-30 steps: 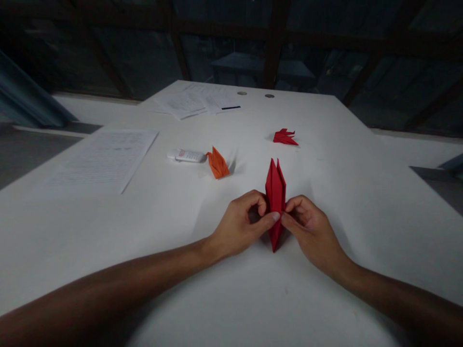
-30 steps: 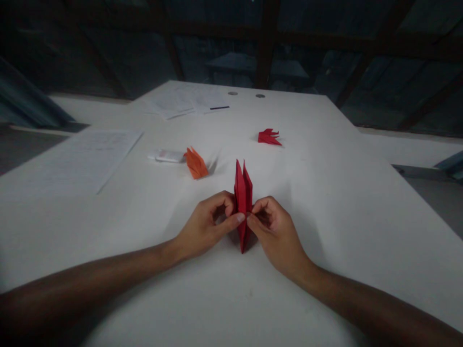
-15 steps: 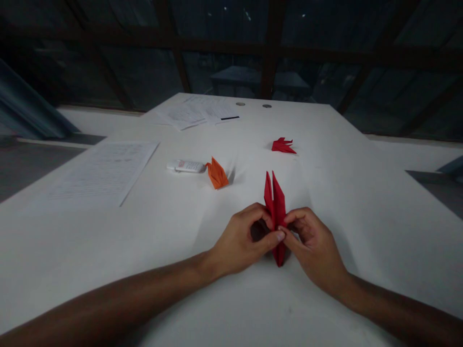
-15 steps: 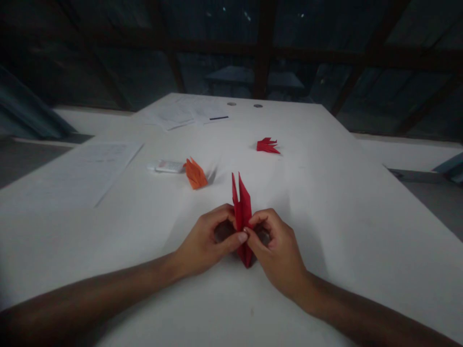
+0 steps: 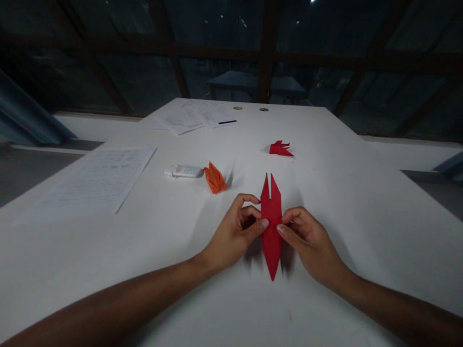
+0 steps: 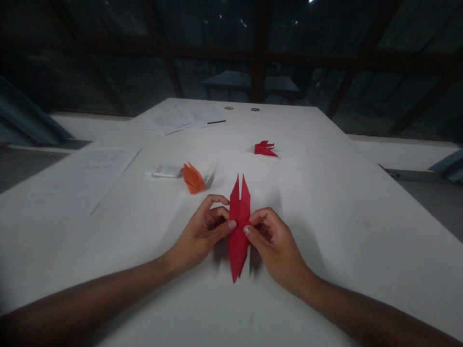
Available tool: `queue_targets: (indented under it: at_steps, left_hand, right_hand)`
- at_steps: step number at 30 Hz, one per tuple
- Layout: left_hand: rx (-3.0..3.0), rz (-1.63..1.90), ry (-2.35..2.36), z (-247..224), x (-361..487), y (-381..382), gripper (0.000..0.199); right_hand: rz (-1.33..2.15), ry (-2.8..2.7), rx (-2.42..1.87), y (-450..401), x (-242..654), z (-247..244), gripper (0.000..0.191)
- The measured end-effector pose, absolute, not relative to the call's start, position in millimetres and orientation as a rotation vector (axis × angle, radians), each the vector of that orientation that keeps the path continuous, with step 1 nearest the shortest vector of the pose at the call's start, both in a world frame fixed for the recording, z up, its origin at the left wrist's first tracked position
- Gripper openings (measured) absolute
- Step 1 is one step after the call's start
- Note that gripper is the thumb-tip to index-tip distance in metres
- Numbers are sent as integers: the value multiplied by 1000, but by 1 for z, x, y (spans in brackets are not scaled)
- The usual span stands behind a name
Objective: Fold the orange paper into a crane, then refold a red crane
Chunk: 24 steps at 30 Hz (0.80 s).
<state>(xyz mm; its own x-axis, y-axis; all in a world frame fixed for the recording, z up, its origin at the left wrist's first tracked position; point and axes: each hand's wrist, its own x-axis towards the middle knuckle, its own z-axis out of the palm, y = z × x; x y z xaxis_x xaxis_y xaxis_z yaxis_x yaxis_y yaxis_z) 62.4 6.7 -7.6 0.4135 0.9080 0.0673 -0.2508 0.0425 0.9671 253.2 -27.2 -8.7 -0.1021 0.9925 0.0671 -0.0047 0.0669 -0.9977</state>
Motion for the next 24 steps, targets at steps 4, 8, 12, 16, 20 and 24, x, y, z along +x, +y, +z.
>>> queue_targets:
  at_steps: [4,8,12,16,20,24]
  left_hand:
    - [1331,1032,704,-6,59,7,42]
    - [1477,991,738,-7,56,8,42]
    - [1479,998,761,-10,56,7,50]
    - [1517,959,763,-7,55,8,48]
    - [1657,963,755,-3,54,10,27]
    - [1570,960,653,-4,53,11,37]
  right_hand:
    - [1294,-1306,-1097,-25,255,-12,19]
    - [1277,-1318,-1070,-24,257,-16,16]
    - [1261,-1326,-1043,-24,258,-17,13]
    - [1271,-1339,-1045,-25,259,-16,15]
    - [1260,-1361,-1076,-25,262,-16,19]
    - [1259,-1390,-1062,-24,266,-16,26]
